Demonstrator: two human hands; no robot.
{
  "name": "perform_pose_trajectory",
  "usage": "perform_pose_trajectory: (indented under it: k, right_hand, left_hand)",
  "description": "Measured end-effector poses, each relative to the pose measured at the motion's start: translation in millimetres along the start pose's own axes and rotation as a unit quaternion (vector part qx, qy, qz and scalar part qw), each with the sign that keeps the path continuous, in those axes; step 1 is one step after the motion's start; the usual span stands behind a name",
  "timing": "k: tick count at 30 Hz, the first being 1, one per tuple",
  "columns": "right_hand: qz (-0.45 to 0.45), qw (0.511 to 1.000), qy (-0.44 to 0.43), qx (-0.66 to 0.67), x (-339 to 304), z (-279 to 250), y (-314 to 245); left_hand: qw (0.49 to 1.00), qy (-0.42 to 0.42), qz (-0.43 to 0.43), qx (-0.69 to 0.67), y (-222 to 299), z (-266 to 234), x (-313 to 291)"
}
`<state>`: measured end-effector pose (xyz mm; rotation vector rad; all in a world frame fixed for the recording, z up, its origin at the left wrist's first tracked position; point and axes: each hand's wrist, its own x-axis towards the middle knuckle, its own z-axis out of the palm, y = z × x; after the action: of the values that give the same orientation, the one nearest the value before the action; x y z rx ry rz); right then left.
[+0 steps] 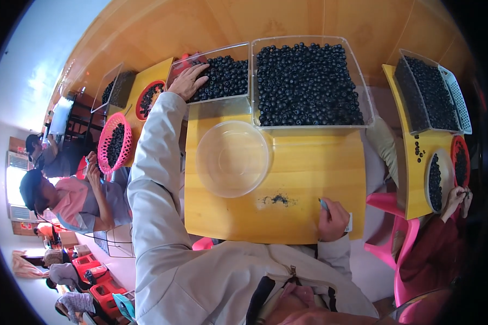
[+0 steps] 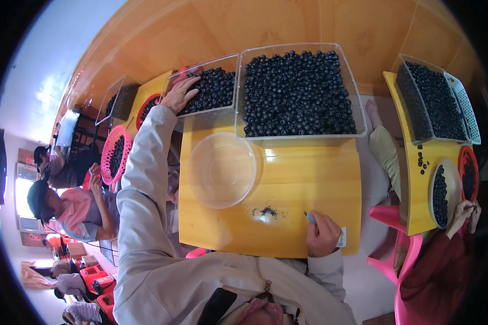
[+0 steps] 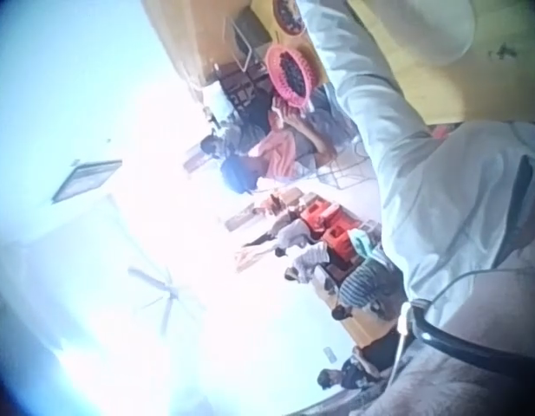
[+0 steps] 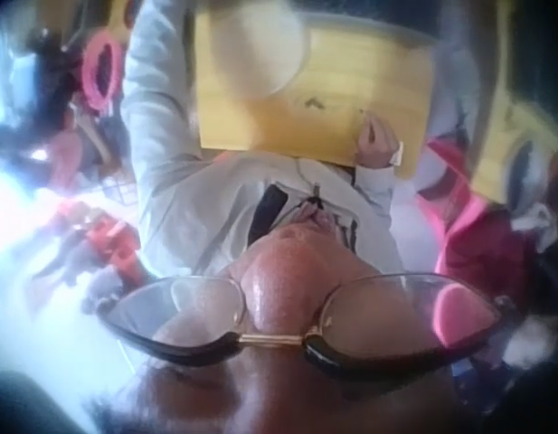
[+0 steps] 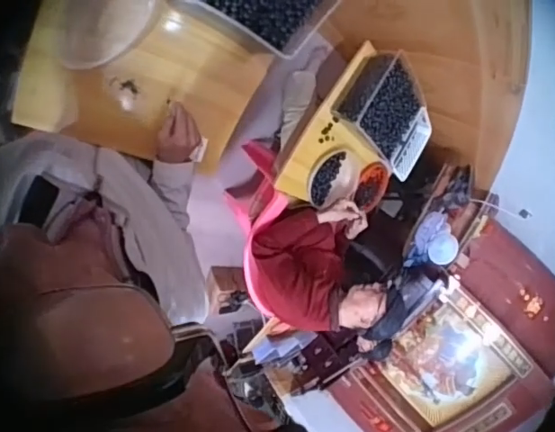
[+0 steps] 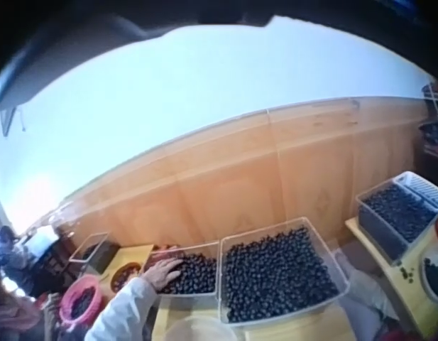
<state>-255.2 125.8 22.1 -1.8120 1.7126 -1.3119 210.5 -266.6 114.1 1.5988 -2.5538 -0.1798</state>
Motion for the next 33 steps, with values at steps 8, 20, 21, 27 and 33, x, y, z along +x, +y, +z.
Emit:
perform_pose_trajectory:
  k: [8,20,21,27,33]
  right_hand:
    - [0.006,0.999,0.005,0.045,-1,3,5]
    - [-0.026,0.999,-0.015,-0.016,-2,5,-1]
    - [-0.063,0.997,-0.002,-0.045,-1,5,-3]
    - [0.047,0.993,-0.048,-0.101,3,2,-25]
    - [0.034,0.986,-0.067,-0.152,-3,8,-51]
  left_hand:
    - [0.992,0.062,-0.073,0.083,12,7,-9]
    - [0.994,-0.004,-0.102,-0.041,103,30,31]
    - [0.994,0.033,-0.102,-0.036,99,27,21]
    - [0.92,0.353,0.083,-0.149,158,4,-86]
    - [0.945,0.119,0.186,-0.241,203,52,-230]
